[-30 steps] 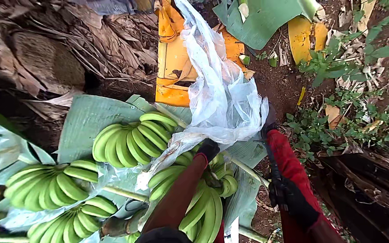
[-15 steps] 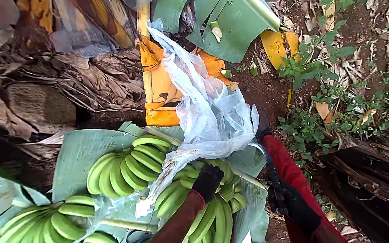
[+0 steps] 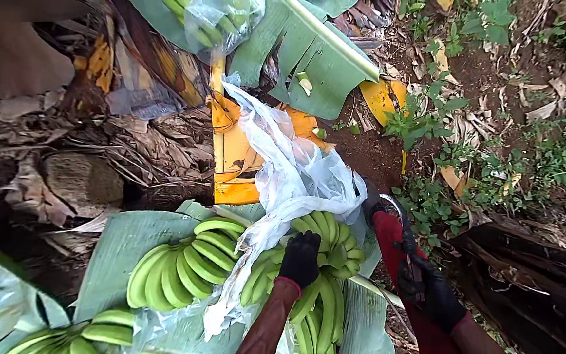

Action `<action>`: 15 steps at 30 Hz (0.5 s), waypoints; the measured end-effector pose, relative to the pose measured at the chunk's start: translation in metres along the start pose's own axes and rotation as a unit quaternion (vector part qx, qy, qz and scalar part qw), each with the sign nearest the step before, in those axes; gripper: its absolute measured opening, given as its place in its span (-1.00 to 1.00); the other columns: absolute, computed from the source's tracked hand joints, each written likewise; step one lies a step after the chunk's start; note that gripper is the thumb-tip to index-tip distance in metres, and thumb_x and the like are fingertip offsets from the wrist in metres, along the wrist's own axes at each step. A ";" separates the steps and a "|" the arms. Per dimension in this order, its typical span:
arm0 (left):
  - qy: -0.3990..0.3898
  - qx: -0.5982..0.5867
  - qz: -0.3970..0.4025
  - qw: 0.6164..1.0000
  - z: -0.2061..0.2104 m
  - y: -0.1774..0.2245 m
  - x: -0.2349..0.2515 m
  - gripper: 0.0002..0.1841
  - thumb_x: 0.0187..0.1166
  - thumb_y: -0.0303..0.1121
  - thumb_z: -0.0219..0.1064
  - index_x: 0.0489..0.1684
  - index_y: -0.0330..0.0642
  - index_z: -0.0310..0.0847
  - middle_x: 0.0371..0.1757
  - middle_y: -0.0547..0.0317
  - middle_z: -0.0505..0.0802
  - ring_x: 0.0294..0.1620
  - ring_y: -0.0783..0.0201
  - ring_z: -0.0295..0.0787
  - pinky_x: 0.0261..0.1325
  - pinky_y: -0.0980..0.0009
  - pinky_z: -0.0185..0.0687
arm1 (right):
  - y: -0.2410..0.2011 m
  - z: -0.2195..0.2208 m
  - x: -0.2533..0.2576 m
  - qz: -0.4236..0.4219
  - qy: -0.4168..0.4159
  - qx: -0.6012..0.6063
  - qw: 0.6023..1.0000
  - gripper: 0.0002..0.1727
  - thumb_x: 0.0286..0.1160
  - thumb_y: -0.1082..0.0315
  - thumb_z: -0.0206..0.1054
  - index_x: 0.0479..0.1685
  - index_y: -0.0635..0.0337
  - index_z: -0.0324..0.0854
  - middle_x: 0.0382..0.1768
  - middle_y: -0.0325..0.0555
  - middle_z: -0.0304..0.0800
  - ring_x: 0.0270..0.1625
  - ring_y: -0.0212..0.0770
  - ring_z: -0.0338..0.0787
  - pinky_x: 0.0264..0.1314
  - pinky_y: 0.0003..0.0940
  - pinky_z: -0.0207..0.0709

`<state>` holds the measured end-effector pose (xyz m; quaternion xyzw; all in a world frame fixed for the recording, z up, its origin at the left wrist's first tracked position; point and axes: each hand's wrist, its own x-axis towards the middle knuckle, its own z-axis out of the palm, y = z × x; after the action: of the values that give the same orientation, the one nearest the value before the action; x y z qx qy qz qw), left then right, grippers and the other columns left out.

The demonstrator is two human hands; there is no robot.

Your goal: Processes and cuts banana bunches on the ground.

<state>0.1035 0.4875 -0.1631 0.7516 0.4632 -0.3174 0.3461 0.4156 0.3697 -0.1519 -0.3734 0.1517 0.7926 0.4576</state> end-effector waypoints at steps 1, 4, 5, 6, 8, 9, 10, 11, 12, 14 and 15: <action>-0.009 -0.003 -0.011 1.000 -0.003 0.001 -0.001 -0.28 0.06 -0.14 0.59 0.35 -0.16 0.58 0.29 -0.15 0.74 0.39 -0.25 0.62 0.19 -0.19 0.65 | -0.001 0.002 -0.002 0.004 0.017 -0.009 1.000 -0.49 0.58 -0.02 0.28 0.47 -0.09 0.57 -0.60 -0.22 0.57 -0.71 -0.37 0.54 -0.68 -0.47 0.49; -0.006 -0.007 -0.018 1.000 -0.009 -0.002 0.008 -0.27 0.03 -0.07 0.61 0.32 -0.15 0.61 0.29 -0.14 0.75 0.37 -0.24 0.64 0.18 -0.19 0.65 | -0.001 0.001 -0.004 0.016 0.061 -0.043 0.997 -0.49 0.66 -0.02 0.19 0.50 -0.05 0.53 -0.63 -0.23 0.54 -0.74 -0.39 0.50 -0.72 -0.50 0.45; -0.006 -0.005 -0.018 1.000 -0.013 -0.002 0.014 -0.28 0.02 -0.07 0.61 0.30 -0.13 0.61 0.28 -0.12 0.75 0.36 -0.23 0.65 0.16 -0.18 0.66 | 0.001 -0.002 -0.004 0.025 0.068 -0.043 0.996 -0.49 0.65 -0.02 0.21 0.50 -0.04 0.52 -0.64 -0.21 0.55 -0.75 -0.37 0.52 -0.72 -0.49 0.47; -0.010 -0.003 -0.015 1.000 -0.017 0.001 0.019 -0.28 0.04 -0.10 0.61 0.32 -0.13 0.61 0.29 -0.12 0.75 0.36 -0.23 0.65 0.17 -0.18 0.65 | 0.003 -0.005 -0.003 0.037 0.067 -0.047 0.996 -0.48 0.63 -0.02 0.23 0.51 -0.05 0.50 -0.63 -0.20 0.55 -0.75 -0.36 0.53 -0.72 -0.47 0.49; -0.023 0.002 0.009 1.000 -0.024 0.018 0.026 -0.32 0.09 -0.26 0.61 0.36 -0.15 0.59 0.30 -0.13 0.74 0.36 -0.25 0.64 0.23 -0.20 0.63 | 0.003 -0.011 -0.006 0.052 0.054 -0.047 0.996 -0.46 0.61 -0.03 0.29 0.51 -0.03 0.48 -0.61 -0.18 0.54 -0.76 -0.33 0.52 -0.72 -0.44 0.50; -0.031 0.002 0.025 0.999 -0.025 0.028 0.026 -0.34 0.11 -0.37 0.59 0.37 -0.16 0.59 0.29 -0.15 0.73 0.36 -0.26 0.63 0.23 -0.21 0.63 | 0.001 -0.014 -0.006 0.054 0.046 -0.044 0.997 -0.45 0.59 -0.03 0.31 0.51 -0.04 0.48 -0.60 -0.17 0.56 -0.76 -0.33 0.52 -0.72 -0.43 0.50; -0.041 0.006 0.038 0.998 -0.027 0.037 0.022 -0.34 0.11 -0.42 0.57 0.37 -0.16 0.58 0.29 -0.16 0.73 0.35 -0.27 0.63 0.22 -0.21 0.64 | -0.002 -0.017 -0.006 0.053 0.035 -0.040 0.997 -0.44 0.59 -0.05 0.32 0.52 -0.06 0.49 -0.60 -0.18 0.57 -0.74 -0.33 0.53 -0.71 -0.43 0.51; -0.048 0.008 0.045 0.998 -0.028 0.043 0.016 -0.35 0.11 -0.45 0.56 0.36 -0.16 0.58 0.28 -0.16 0.73 0.34 -0.26 0.64 0.20 -0.20 0.64 | -0.003 -0.018 -0.005 0.053 0.030 -0.030 0.998 -0.44 0.57 -0.06 0.34 0.51 -0.07 0.51 -0.60 -0.18 0.56 -0.74 -0.33 0.53 -0.70 -0.43 0.50; -0.053 0.013 0.048 0.997 -0.030 0.046 0.010 -0.35 0.11 -0.44 0.57 0.35 -0.15 0.58 0.26 -0.15 0.74 0.32 -0.25 0.65 0.19 -0.19 0.64 | -0.004 -0.019 -0.004 0.053 0.032 -0.022 0.998 -0.44 0.57 -0.07 0.33 0.51 -0.09 0.52 -0.61 -0.20 0.56 -0.74 -0.33 0.53 -0.70 -0.43 0.50; -0.056 0.022 0.040 0.997 -0.038 0.046 0.001 -0.32 0.07 -0.37 0.59 0.36 -0.13 0.58 0.26 -0.14 0.74 0.32 -0.24 0.65 0.17 -0.18 0.65 | -0.005 -0.019 -0.003 0.057 0.039 -0.012 0.998 -0.45 0.58 -0.07 0.31 0.53 -0.13 0.53 -0.60 -0.19 0.56 -0.72 -0.32 0.55 -0.68 -0.40 0.52; -0.054 0.020 0.026 0.998 -0.044 0.043 -0.001 -0.31 0.07 -0.32 0.60 0.38 -0.13 0.58 0.29 -0.15 0.74 0.34 -0.25 0.65 0.18 -0.19 0.65 | -0.008 -0.016 -0.002 0.056 0.044 -0.006 0.997 -0.45 0.58 -0.07 0.31 0.52 -0.14 0.53 -0.61 -0.19 0.56 -0.72 -0.31 0.55 -0.69 -0.40 0.53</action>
<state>0.1493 0.5092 -0.1281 0.7518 0.4177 -0.3580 0.3634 0.4306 0.3637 -0.1604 -0.4015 0.1880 0.8005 0.4033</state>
